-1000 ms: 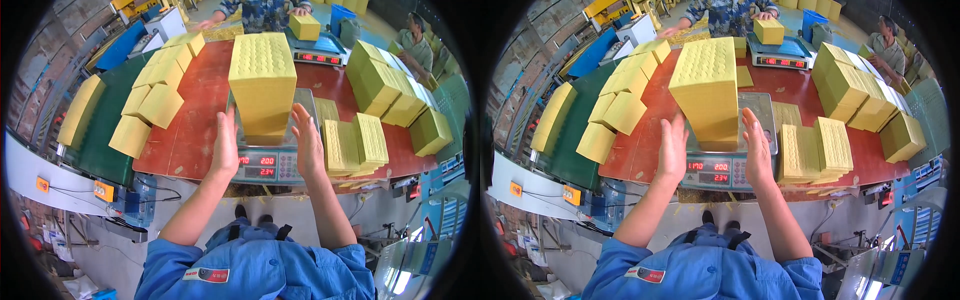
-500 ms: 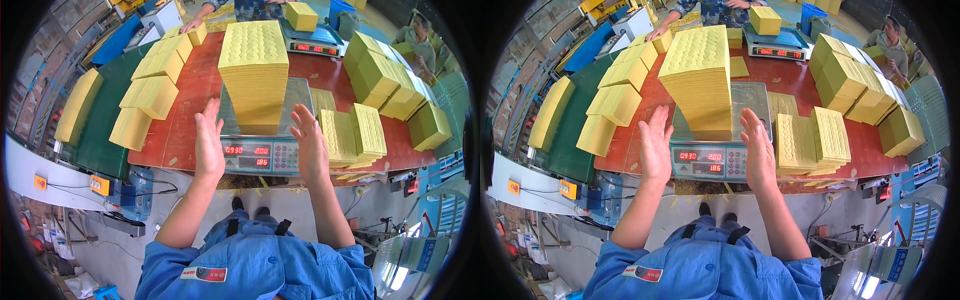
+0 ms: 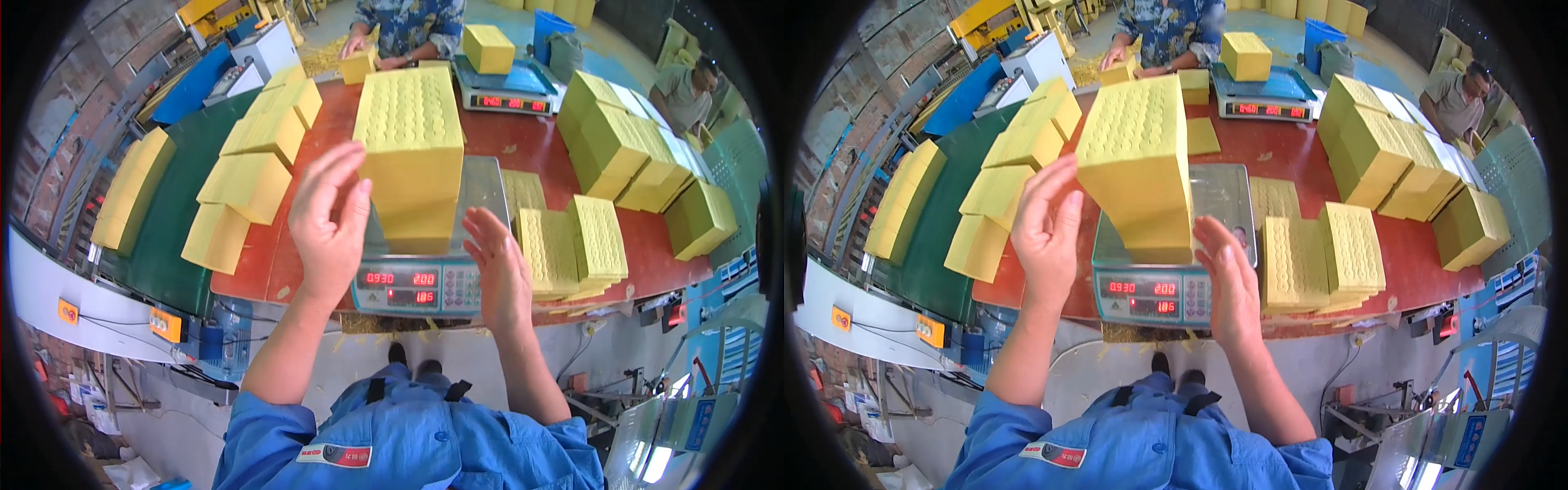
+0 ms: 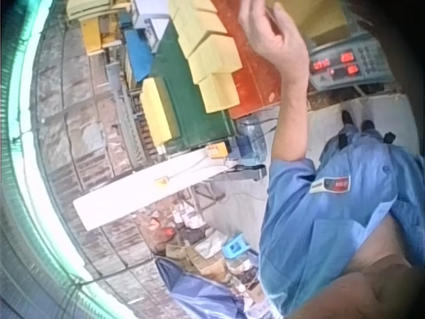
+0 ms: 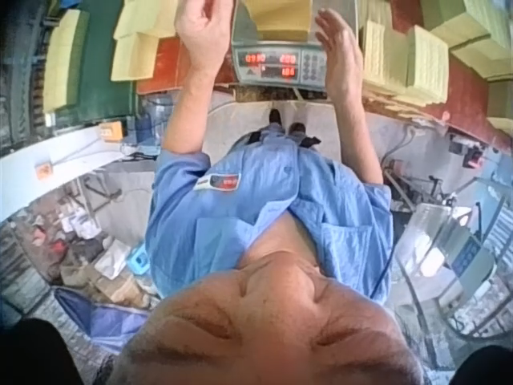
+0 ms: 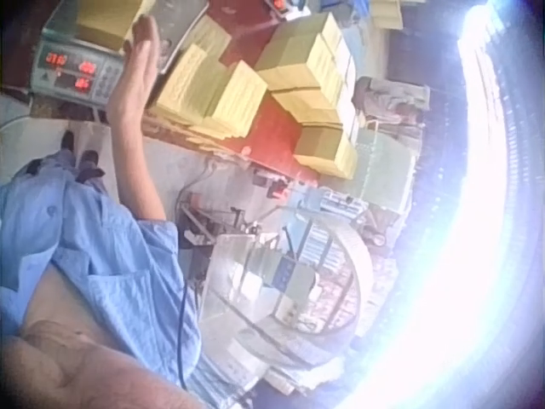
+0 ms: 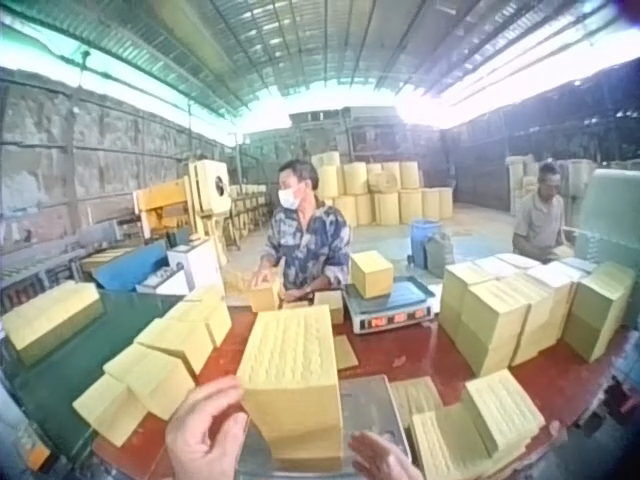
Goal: Weighing and organizing stacks of yellow paper on a scale in a paper mill.
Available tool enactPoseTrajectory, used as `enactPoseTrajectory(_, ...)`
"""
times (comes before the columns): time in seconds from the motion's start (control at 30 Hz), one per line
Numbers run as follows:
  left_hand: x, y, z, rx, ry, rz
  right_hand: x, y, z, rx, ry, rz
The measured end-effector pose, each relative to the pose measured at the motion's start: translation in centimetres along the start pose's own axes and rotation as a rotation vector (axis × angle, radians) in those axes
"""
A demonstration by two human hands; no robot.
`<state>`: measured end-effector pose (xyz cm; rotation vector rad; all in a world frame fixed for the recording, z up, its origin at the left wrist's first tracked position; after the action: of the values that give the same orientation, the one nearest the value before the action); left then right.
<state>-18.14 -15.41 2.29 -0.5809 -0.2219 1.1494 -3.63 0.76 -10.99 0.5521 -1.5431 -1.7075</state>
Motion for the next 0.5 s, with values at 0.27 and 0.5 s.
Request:
enactPoseTrajectory(0.27,2.0,0.0,3.1,0.188,0.238,0.113,3.8,4.6,-0.1,-0.13,0.114,0.029)
enactPoseTrajectory(0.5,2.5,1.7,4.6,0.202,0.319,0.048,4.4,5.0,0.6,-0.15,0.041,-0.028)
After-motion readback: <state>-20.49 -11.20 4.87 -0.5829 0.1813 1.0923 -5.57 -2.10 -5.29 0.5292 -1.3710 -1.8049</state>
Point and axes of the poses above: each hand's wrist, its own z-axis towards the middle knuckle, its own x-axis out of the palm, y = z × x, the point moved 8 cm from there along z, towards the middle knuckle, and after that the axes turned 15 degrees about -z, right-handed, at the moved point
